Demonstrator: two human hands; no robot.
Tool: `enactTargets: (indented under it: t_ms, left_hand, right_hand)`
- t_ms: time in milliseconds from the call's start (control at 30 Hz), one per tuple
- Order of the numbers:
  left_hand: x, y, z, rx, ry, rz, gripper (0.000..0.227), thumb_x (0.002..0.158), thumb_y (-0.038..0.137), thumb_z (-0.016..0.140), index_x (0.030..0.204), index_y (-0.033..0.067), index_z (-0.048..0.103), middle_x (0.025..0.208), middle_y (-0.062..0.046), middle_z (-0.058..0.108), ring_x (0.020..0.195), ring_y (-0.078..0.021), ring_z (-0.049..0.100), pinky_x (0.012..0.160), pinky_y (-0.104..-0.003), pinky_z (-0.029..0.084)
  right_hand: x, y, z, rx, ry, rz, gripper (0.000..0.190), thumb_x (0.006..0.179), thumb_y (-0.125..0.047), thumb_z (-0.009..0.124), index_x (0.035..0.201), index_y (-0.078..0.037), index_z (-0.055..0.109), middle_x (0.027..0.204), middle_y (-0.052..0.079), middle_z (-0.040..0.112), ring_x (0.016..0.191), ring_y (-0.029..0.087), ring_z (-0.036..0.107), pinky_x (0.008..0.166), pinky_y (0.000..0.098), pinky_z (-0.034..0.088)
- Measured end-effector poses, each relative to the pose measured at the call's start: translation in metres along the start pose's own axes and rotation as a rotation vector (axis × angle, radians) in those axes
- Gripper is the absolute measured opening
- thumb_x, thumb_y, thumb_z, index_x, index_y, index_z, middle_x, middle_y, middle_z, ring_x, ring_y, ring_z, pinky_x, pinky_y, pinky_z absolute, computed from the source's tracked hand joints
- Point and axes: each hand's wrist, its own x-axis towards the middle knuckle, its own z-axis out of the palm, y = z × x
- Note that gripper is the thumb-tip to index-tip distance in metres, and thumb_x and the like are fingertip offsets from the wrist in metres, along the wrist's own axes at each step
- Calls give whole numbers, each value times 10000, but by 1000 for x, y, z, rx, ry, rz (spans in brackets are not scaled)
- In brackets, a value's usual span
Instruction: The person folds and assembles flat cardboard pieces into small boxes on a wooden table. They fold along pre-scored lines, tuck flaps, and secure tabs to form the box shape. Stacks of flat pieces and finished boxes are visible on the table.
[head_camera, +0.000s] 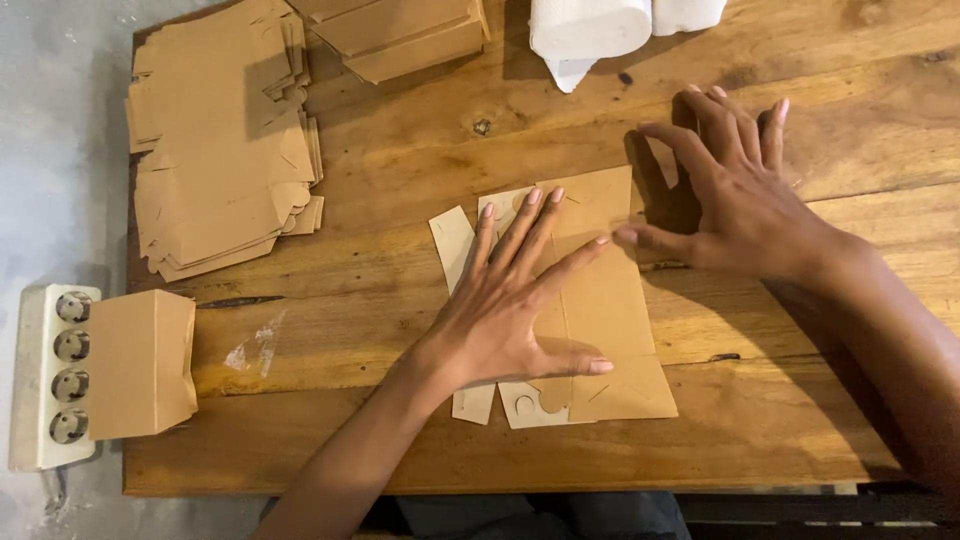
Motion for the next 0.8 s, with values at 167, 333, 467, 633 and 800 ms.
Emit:
enactTargets:
  t_ms: [167, 333, 467, 633, 800]
  left_hand:
    - [0, 0, -2, -14, -5, 2, 1149, 759, 937, 449, 1655, 281, 154, 1719, -218, -6, 1606, -377, -20, 1235, -697, -1]
    - [0, 2, -7, -27, 0, 0, 1134, 766, 923, 499, 1652, 295, 171, 1723, -210, 15, 1608, -377, -5, 1245, -676, -9]
    - [1, 3, -10, -53, -7, 2, 1121, 775, 901, 522, 1648, 286, 184, 1721, -209, 20, 1605, -370, -17, 1243, -666, -19]
    - [0, 3, -8, -58, -8, -4, 1126, 775, 896, 548, 1649, 290, 177, 1726, -202, 28, 1608, -365, -12, 1244, -670, -3]
    - [1, 4, -10, -100, 2, -1, 1101, 781, 871, 556, 1644, 279, 216, 1726, -193, 16, 1611, -351, -22, 1244, -680, 2]
  right_hand:
    - [-3, -3, -2, -12, -102, 20, 1232, 597, -810, 694, 1592, -234, 249, 1655, 316, -4, 1546, 460, -104, 1108, 705, -214]
    - [-6, -16, -11, 6, -267, 43, 1449, 540, -811, 786, 1655, -261, 41, 1646, 280, -222, 1492, 380, -338, 1053, 643, -318]
    - [-7, -21, -11, -78, -385, 91, 1701, 441, -800, 951, 1647, -311, -144, 1611, 232, -376, 1456, 366, -416, 1032, 657, -320]
    - [-12, -22, -2, -151, -421, 64, 1871, 375, -848, 1047, 1637, -259, -202, 1592, 246, -400, 1434, 395, -432, 1008, 665, -338]
    - [-13, -25, -8, -65, -424, 4, 1731, 489, -819, 976, 1643, -256, -186, 1606, 249, -375, 1427, 392, -449, 1014, 654, -340]
